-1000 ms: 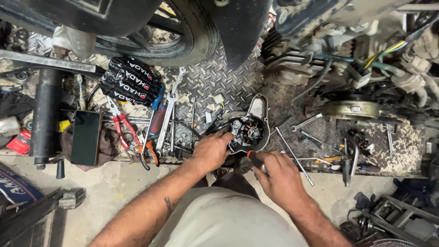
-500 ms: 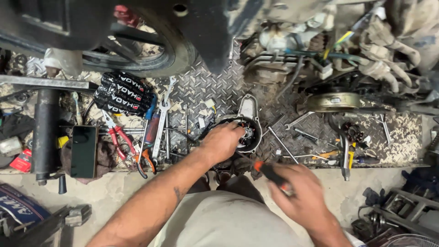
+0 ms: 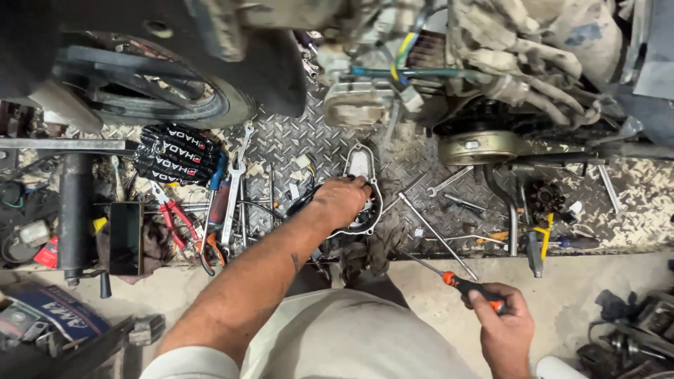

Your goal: Installing and securing a stator assembly on a motorcycle engine using a T-handle wrench and screwdriver.

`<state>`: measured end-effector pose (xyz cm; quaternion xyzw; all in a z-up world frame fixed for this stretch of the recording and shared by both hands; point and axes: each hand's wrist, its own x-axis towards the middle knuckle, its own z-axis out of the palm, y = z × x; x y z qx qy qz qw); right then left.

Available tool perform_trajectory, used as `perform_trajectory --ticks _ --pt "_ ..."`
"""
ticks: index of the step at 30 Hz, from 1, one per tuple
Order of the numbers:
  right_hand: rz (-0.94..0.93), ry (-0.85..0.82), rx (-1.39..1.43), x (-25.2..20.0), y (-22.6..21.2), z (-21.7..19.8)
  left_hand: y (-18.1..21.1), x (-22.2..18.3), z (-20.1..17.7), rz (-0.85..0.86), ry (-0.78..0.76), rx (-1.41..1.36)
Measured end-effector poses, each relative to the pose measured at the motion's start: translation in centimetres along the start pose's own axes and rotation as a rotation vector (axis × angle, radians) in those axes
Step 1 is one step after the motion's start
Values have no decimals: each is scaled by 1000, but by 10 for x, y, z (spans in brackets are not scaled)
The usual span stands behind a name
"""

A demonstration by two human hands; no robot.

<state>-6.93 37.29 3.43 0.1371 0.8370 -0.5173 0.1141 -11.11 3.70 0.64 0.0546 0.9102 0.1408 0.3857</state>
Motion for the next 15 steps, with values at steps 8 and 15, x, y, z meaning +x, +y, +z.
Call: perform_trajectory --ticks 8,15 --pt "26 -140 -195 33 13 -17 0 -24 6 -6 35 -103" --pt "-25 -225 -255 51 14 -26 1 -17 18 -80 167 -57"
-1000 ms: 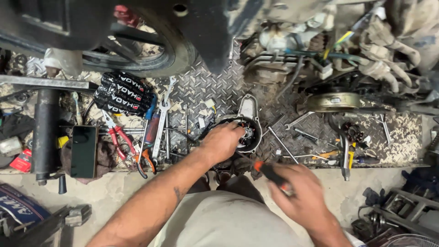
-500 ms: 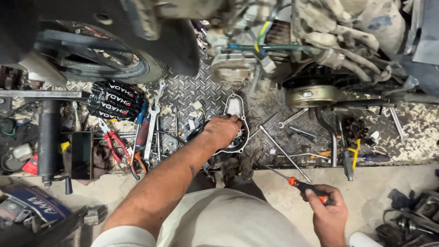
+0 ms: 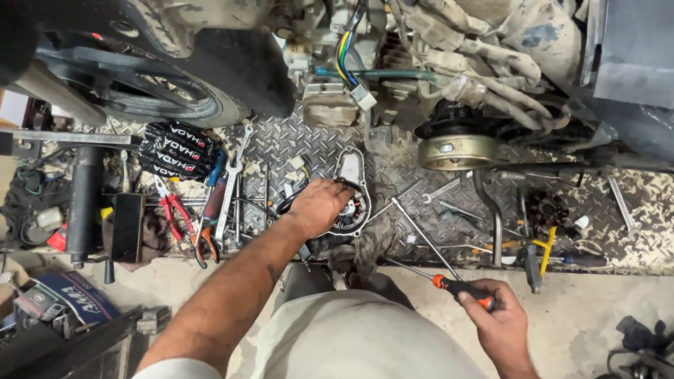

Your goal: Installing and securing a stator assembly on a motorcycle engine using a T-handle wrench and screwdriver.

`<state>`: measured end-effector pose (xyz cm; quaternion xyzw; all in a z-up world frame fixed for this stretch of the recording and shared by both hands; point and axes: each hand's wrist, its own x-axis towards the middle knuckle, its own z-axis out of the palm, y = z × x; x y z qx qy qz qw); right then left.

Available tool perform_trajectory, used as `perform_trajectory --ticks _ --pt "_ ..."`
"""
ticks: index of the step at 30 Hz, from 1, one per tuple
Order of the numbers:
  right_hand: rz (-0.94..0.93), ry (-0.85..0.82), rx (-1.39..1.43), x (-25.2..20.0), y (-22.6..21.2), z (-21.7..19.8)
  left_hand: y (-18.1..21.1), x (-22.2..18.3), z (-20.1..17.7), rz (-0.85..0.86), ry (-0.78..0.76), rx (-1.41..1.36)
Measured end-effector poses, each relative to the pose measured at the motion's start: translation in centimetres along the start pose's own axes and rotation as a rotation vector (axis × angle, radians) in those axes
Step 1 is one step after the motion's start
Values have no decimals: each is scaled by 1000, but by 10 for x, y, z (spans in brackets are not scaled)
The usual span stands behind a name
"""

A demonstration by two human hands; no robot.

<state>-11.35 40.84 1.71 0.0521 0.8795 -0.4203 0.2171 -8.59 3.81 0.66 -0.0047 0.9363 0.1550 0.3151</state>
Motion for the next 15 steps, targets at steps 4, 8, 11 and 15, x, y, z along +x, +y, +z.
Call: perform_trajectory --ticks 4,8,11,15 --pt "-6 -38 35 9 14 -1 1 0 2 -29 36 40" --pt "10 -62 -22 13 13 -2 3 -1 3 -24 61 76" --pt "-6 -75 -49 14 9 -1 3 -2 5 -31 60 67" --pt "22 -114 -73 16 4 -2 15 -18 -23 -121 -96 -111"
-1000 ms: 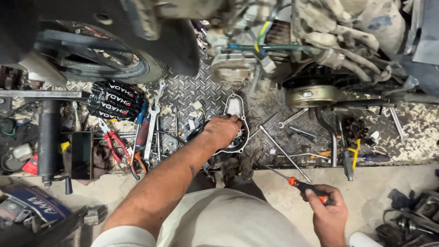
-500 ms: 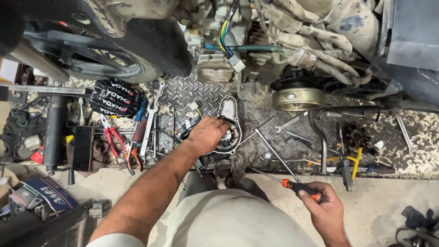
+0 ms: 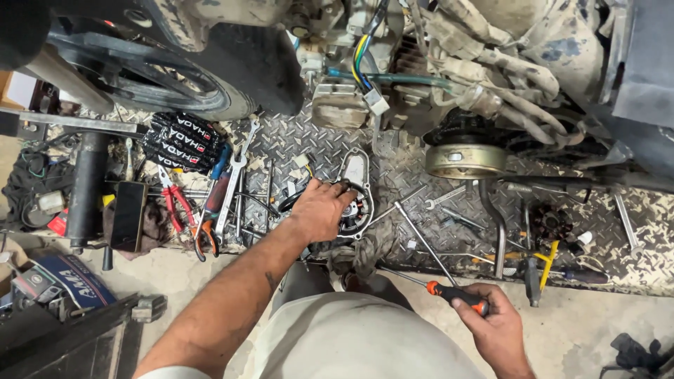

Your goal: Installing and securing a stator assembly on a motorcycle engine using a T-handle wrench and screwdriver.

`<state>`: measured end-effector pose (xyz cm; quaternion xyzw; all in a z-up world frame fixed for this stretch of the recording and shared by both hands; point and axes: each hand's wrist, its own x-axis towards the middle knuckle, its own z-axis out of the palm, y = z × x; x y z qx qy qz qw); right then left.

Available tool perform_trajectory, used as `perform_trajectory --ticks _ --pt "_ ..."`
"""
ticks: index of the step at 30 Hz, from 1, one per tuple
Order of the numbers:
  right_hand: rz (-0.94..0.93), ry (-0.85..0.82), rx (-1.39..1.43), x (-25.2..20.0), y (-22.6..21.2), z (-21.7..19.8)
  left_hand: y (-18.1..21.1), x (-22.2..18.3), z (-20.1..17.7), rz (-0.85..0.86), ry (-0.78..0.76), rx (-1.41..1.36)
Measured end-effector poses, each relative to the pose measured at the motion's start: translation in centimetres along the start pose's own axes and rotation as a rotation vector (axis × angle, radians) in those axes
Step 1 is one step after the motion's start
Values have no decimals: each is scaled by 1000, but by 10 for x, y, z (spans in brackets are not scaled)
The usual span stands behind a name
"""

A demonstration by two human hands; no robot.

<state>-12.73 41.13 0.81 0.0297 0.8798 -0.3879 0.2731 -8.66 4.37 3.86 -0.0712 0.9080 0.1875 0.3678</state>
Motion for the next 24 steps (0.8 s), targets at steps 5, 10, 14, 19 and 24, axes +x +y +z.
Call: perform_trajectory --ticks 5,10,14,19,24 --pt "26 -39 15 3 -1 2 -6 16 18 -15 61 63" --pt "74 -50 -46 4 -6 1 -7 22 30 -39 83 122" --pt "33 -44 59 9 3 0 -6 25 28 -59 50 96" --pt "14 -37 368 13 5 2 -4 24 17 -65 -12 91" --pt "109 -183 766 27 51 2 -2 26 17 -66 -49 165"
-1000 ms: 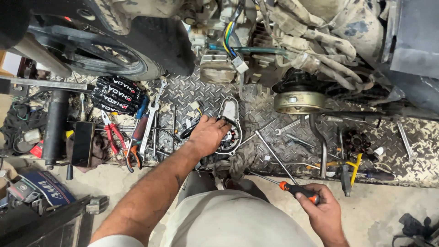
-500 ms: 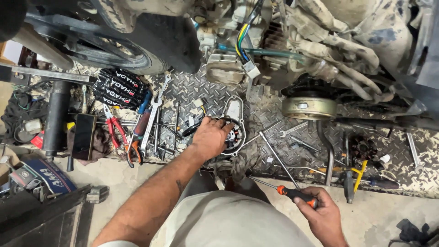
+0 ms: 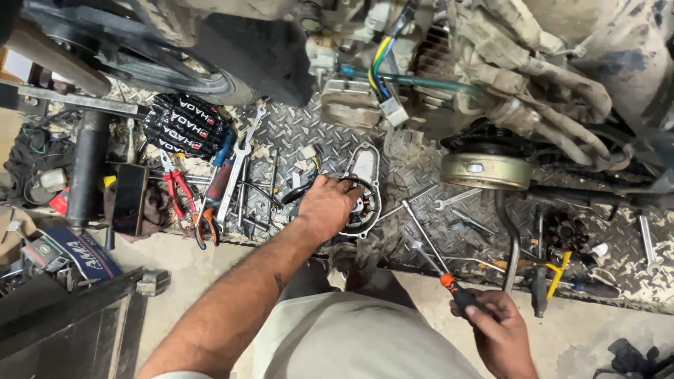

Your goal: Installing and securing a stator assembly on a motorcycle engine using a T-handle wrench and screwdriver.

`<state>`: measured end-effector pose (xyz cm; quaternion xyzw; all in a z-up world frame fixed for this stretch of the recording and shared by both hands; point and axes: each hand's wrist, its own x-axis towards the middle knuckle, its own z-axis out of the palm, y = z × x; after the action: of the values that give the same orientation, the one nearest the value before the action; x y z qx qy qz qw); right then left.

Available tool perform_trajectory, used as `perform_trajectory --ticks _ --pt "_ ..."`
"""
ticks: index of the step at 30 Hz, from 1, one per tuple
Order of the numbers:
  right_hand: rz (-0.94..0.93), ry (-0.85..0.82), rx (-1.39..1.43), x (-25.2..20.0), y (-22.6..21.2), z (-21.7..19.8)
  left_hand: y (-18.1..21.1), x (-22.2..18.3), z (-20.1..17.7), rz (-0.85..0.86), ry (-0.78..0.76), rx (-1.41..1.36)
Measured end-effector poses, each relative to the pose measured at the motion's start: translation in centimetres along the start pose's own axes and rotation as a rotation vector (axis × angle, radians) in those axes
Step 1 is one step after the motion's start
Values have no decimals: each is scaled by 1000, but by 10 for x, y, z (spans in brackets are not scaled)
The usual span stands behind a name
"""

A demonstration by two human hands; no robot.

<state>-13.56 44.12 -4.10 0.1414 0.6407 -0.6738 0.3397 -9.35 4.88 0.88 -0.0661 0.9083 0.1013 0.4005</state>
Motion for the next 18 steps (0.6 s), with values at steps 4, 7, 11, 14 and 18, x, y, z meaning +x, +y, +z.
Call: perform_trajectory --ticks 4,7,11,14,18 --pt "83 -58 26 1 13 -8 -10 36 50 93 289 -14" --pt "142 -18 45 0 18 -13 -12 45 58 97 378 -45" --pt "8 80 -478 3 21 -27 -1 15 9 -20 42 17" --pt "-145 144 -808 9 20 -33 2 2 -6 -34 -94 37" --pt "-257 291 -916 23 17 -26 0 0 -3 -27 -54 -16"
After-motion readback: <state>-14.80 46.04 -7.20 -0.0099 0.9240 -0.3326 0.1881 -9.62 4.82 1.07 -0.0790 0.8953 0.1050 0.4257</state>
